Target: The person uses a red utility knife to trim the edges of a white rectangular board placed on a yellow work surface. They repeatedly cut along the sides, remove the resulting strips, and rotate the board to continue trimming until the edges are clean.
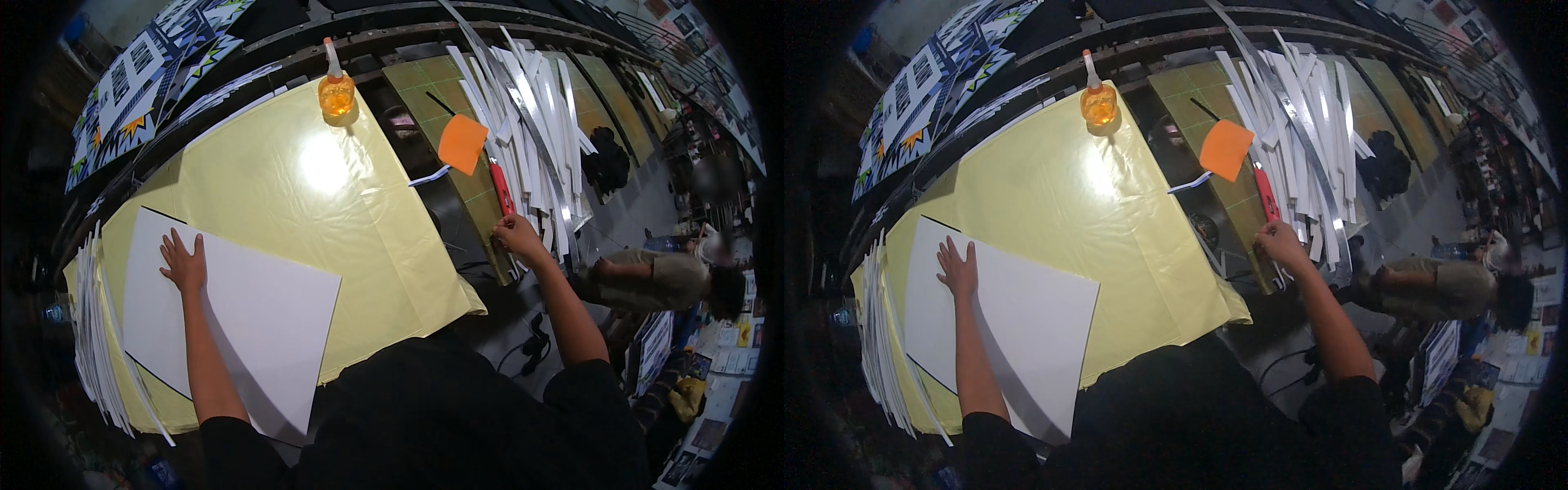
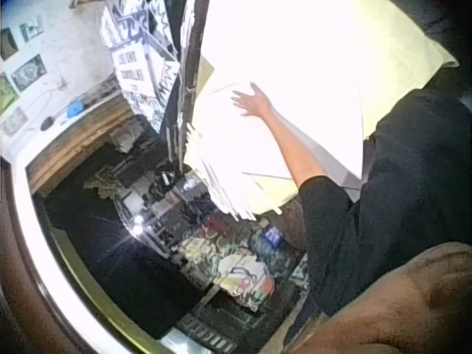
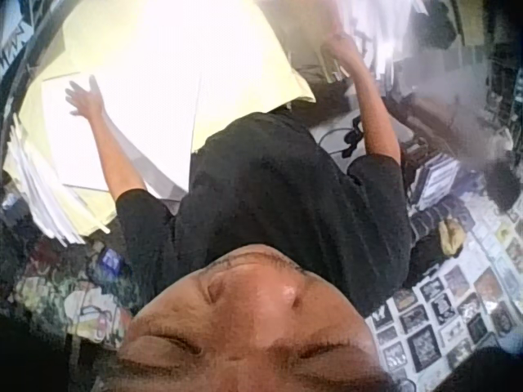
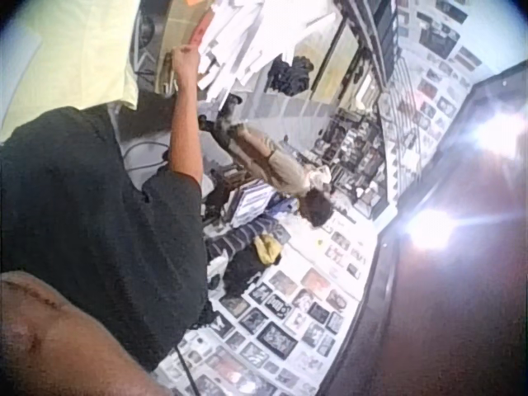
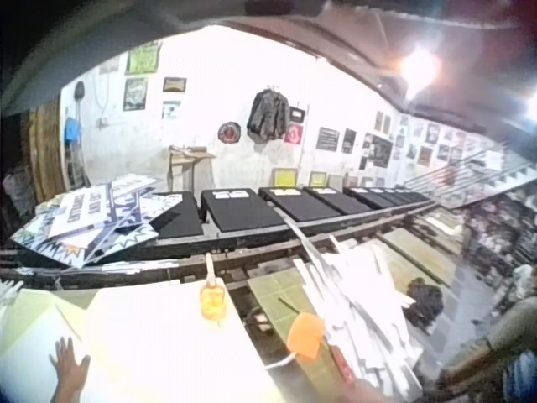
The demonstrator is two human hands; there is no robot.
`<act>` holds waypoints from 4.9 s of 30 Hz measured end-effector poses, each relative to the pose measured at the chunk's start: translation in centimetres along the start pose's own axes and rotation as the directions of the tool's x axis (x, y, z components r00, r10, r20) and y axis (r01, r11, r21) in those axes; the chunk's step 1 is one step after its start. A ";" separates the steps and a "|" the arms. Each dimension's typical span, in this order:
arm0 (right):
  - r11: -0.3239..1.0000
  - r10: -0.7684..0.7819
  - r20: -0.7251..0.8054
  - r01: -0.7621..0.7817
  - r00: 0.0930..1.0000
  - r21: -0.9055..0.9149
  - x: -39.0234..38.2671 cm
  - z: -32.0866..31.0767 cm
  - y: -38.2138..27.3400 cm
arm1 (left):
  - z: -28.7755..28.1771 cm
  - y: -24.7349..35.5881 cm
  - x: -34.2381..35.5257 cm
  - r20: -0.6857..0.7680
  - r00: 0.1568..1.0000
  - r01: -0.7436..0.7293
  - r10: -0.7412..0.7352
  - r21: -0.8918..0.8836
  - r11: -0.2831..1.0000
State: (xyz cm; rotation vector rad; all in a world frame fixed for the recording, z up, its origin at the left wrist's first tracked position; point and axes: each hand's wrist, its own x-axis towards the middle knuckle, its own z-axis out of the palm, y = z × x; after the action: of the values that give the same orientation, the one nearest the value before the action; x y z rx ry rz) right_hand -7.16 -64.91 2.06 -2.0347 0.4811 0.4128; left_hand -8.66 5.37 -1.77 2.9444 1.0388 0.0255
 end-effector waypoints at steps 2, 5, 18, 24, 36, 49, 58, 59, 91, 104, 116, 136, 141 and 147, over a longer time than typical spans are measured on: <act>0.998 0.044 0.026 -0.043 0.999 -0.052 0.0 0.3 -0.6 | 0.0 -0.4 0.0 -0.015 1.000 -0.001 0.001 0.007 1.000; 0.950 0.210 0.138 -0.235 0.968 0.204 -0.8 0.2 -3.4 | 0.3 -0.7 0.0 -0.026 1.000 0.001 0.000 0.019 1.000; 0.850 -0.439 -0.301 0.282 0.847 -0.445 -0.2 -0.8 -4.9 | -0.1 -0.2 -0.1 -0.004 1.000 0.010 -0.010 0.013 1.000; 0.642 -0.484 -0.213 0.179 0.849 -0.745 3.7 2.6 -6.8 | 1.6 -2.0 0.2 -0.020 0.999 0.029 -0.029 0.009 1.000; 0.656 -0.563 -0.262 0.231 0.784 -0.719 5.9 1.7 -2.1 | -2.5 0.3 -1.2 0.106 0.994 0.022 -0.016 -0.062 0.998; 0.946 -0.319 0.476 0.304 0.819 0.112 0.2 23.9 -20.6 | -2.6 -6.1 4.9 -0.105 0.994 -0.019 0.002 -0.164 0.986; 0.429 -0.685 0.645 0.903 0.338 -0.018 0.9 53.7 -36.8 | -1.3 -6.2 4.5 -0.143 0.989 0.013 -0.040 -0.182 0.983; 0.396 -0.692 0.646 0.918 0.323 -0.034 0.6 55.4 -37.6 | -1.4 -6.2 4.4 -0.146 0.989 0.011 -0.038 -0.181 0.983; 0.186 -0.689 0.674 0.964 0.266 -0.191 -2.1 59.9 -38.1 | -1.6 -6.0 4.9 -0.043 0.996 0.067 -0.072 -0.109 0.992; 0.235 -0.655 0.709 0.962 0.262 -0.138 -3.4 50.0 -31.5 | -1.3 -6.7 4.5 -0.106 0.994 0.024 -0.038 -0.131 0.991; 0.207 -0.726 0.645 0.970 0.240 -0.129 -1.0 51.5 -35.5 | -1.4 -6.0 5.0 -0.127 0.991 0.018 -0.036 -0.145 0.989; 0.275 -0.719 0.634 0.955 0.284 -0.115 -1.2 60.4 -37.3 | -1.2 -6.2 4.9 -0.082 0.994 0.064 -0.074 -0.120 0.991; 0.231 -0.702 0.659 0.962 0.268 -0.145 -1.5 59.8 -37.8 | -1.1 -6.3 4.9 -0.088 0.994 0.057 -0.067 -0.116 0.992; 0.183 -0.686 0.687 0.971 0.240 -0.156 -2.8 56.2 -36.2 | -1.0 -6.3 4.8 -0.096 0.994 0.047 -0.060 -0.130 0.990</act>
State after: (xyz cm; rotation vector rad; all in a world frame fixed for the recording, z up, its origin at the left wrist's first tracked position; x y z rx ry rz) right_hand 3.17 1.21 3.58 -2.2408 -1.3510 0.2971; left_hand -8.89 13.36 -0.84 2.8253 1.0840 0.2311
